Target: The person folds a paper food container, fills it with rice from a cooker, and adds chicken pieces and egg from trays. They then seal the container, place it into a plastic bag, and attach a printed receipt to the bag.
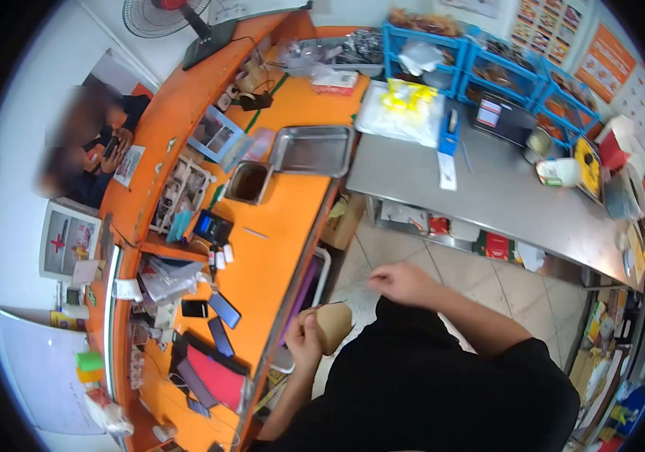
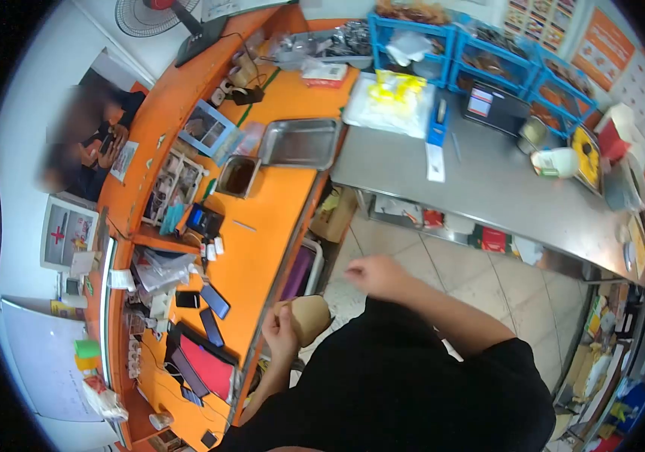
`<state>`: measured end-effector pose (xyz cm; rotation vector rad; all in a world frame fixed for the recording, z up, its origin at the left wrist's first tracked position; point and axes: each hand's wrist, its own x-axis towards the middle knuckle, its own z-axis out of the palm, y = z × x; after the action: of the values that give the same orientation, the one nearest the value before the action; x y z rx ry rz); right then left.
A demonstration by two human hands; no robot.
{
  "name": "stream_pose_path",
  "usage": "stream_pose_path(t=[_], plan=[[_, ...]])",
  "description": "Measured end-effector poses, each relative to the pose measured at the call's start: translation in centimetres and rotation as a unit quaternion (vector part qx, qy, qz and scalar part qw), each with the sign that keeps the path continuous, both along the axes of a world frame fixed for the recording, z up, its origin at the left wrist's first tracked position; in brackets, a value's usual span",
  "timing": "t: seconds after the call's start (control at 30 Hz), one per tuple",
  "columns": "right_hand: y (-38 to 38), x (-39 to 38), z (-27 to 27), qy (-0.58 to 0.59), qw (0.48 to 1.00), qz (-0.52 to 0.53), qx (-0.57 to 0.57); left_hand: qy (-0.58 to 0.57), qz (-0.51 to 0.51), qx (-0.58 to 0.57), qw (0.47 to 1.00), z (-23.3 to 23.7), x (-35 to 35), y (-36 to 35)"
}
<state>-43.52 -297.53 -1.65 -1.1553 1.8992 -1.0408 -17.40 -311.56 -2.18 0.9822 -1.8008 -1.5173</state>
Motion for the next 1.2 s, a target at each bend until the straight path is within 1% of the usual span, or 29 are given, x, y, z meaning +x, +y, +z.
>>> stream_pose_path(t=[0.03,0.07,0.13,0.17,0.2,0.23,0.27,0.33,0.37,0.4,0.47,0.53,0.57,0.6,0.63,0.67,0.73,0.77,0.8,0.83,0.87,0.9,0.93,0.97,1.0,1.07,1.1,1.13,1.2], plan=[[-1.9,-3.7,-2.0,0.028,1.0,-0.011,-0.006,-0.013,0.025,-0.042,0.999,-1.0,-0.5,-3.4],[-4.1,-7.7,-3.9,0.055,0.998,-0.023,-0.012,-0.033,0.036,-0.046,0.998,-1.9,-0.4,-6.8],[-9.6,-15.5,-7.3,-0.039,0.994,-0.089,0.043,-0.039,0.109,0.002,0.993,-0.1,-2.4,-12.2],[-12.8,-18.8,-7.9,-0.054,0.992,-0.103,0.049,-0.048,0.112,0.003,0.993,0.1,-3.2,-14.9],[-16.0,-22.4,-8.3,-0.068,0.989,-0.119,0.056,-0.055,0.153,-0.011,0.987,0.4,-4.2,-17.5],[-19.1,-25.9,-10.5,-0.068,0.986,-0.145,0.054,-0.067,0.197,-0.021,0.978,0.7,-4.5,-19.1],[-22.8,-29.1,-12.9,-0.067,0.982,-0.172,0.049,-0.077,0.202,-0.019,0.976,0.8,-4.7,-20.7],[-29.8,-34.3,-13.8,0.021,0.978,-0.2,0.053,-0.095,0.246,0.004,0.965,0.2,-4.5,-23.9],[-33.7,-36.7,-14.2,0.081,0.973,-0.213,0.022,-0.117,0.239,0.03,0.963,0.3,-4.0,-25.1],[-37.3,-38.9,-14.3,0.141,0.964,-0.225,-0.008,-0.121,0.241,0.029,0.963,0.0,-3.4,-26.1],[-43.9,-42.3,-13.6,0.223,0.928,-0.298,-0.017,-0.23,0.255,0.053,0.938,-0.7,-2.2,-27.4],[-51.6,-48.1,-18.1,0.33,0.881,-0.338,-0.042,-0.235,0.273,0.066,0.931,0.1,-3.3,-28.3],[-53.3,-48.4,-16.1,0.325,0.883,-0.336,-0.04,-0.235,0.286,0.076,0.926,0.4,-3.7,-28.7],[-55.2,-48.4,-11.4,0.2,0.889,-0.412,-0.001,-0.24,0.287,0.075,0.924,-0.1,-3.4,-29.4],[-57.1,-48.2,-8.9,0.071,0.874,-0.478,0.039,-0.251,0.3,0.077,0.917,-1.2,-2.6,-29.9],[-59.1,-48.2,-10.2,0.068,0.875,-0.478,0.043,-0.262,0.311,0.079,0.91,-1.9,-2.6,-30.6],[-62.8,-47.6,-12.9,0.146,0.842,-0.501,0.136,-0.251,0.322,0.09,0.908,-1.5,-4.8,-32.2],[-64.0,-46.6,-14.0,0.183,0.846,-0.482,0.139,-0.271,0.294,0.109,0.91,-1.8,-4.9,-32.8],[-64.0,-45.3,-14.7,0.184,0.85,-0.471,0.144,-0.289,0.269,0.13,0.909,-1.9,-5.0,-32.9],[-64.0,-44.0,-15.5,0.261,0.882,-0.379,0.101,-0.343,0.241,0.1,0.902,-1.3,-5.9,-33.7],[-63.6,-42.6,-16.2,0.33,0.9,-0.279,0.055,-0.349,0.252,0.109,0.896,-1.7,-6.3,-33.7],[-62.9,-41.3,-16.4,0.324,0.906,-0.265,0.058,-0.323,0.283,0.137,0.892,-2.1,-6.4,-33.4],[-61.9,-40.4,-16.2,0.342,0.917,-0.2,0.04,-0.297,0.311,0.163,0.888,-2.2,-6.7,-33.3],[-61.3,-39.7,-15.8,0.359,0.922,-0.139,0.02,-0.318,0.302,0.159,0.884,-2.1,-7.3,-33.3],[-60.7,-38.9,-15.3,0.356,0.924,-0.138,0.023,-0.323,0.303,0.161,0.882,-2.2,-7.4,-33.2],[-59.5,-37.8,-14.5,0.354,0.933,-0.064,0.028,-0.353,0.249,0.136,0.892,-2.6,-7.4,-33.1],[-59.3,-37.3,-14.5,0.352,0.933,-0.064,0.032,-0.329,0.267,0.171,0.89,-2.5,-8.0,-33.2],[-59.2,-36.8,-14.6,0.349,0.936,-0.046,0.02,-0.331,0.265,0.173,0.889,-2.6,-8.2,-33.4],[-59.1,-35.6,-14.6,0.342,0.939,-0.027,0.015,-0.315,0.287,0.217,0.878,-2.6,-8.0,-33.8]])
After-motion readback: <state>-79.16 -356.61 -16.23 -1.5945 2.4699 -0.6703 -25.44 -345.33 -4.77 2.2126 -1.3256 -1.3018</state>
